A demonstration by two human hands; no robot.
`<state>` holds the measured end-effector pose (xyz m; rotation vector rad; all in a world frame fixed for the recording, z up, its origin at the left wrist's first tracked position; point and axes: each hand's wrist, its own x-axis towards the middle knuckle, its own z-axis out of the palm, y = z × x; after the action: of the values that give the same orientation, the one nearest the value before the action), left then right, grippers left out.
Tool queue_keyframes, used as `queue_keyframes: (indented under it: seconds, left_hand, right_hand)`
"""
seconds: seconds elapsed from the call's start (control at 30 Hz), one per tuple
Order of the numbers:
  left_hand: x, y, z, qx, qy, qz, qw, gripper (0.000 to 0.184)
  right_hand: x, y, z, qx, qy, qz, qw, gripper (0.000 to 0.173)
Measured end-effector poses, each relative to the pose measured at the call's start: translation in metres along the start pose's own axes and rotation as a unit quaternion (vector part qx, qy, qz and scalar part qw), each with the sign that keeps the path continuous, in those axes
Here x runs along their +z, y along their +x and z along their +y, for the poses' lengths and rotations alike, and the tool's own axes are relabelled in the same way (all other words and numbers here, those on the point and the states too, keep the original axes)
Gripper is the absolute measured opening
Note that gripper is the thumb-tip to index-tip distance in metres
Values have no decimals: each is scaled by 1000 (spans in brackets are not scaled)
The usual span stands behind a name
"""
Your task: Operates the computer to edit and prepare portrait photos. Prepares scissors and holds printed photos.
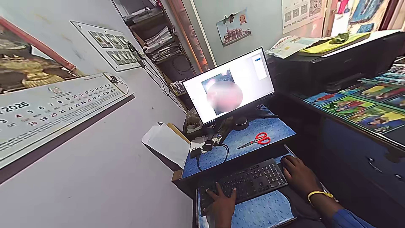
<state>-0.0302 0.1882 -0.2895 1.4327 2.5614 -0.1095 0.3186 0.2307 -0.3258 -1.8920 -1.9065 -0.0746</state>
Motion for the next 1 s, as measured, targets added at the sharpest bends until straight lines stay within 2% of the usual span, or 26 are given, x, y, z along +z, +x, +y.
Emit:
queue_keyframes:
  seconds: [0.07,0.17,0.27,0.33,0.43,1.0]
  left_hand:
    - [5,-8,-11,40,-12,23,999,99]
    - [30,-21,-41,130,-28,101,986,81]
    - [61,-27,-71,199,-8,168,965,72]
    - [72,-25,-84,225,-48,193,954,67]
    - [74,-23,-85,228,-98,207,946,65]
    - [75,-22,-83,210,-91,203,952,64]
  right_hand:
    - [1,1,1,2,7,2,1000,47]
    - [8,0,5,-8,22,25,999,46]
    - [5,0,4,-26,27,5,999,47]
    - [7,0,5,-37,29,4,999,47]
    - [8,-1,6,-39,21,17,999,47]
    - [8,-1,5,-22,11,10,1000,45]
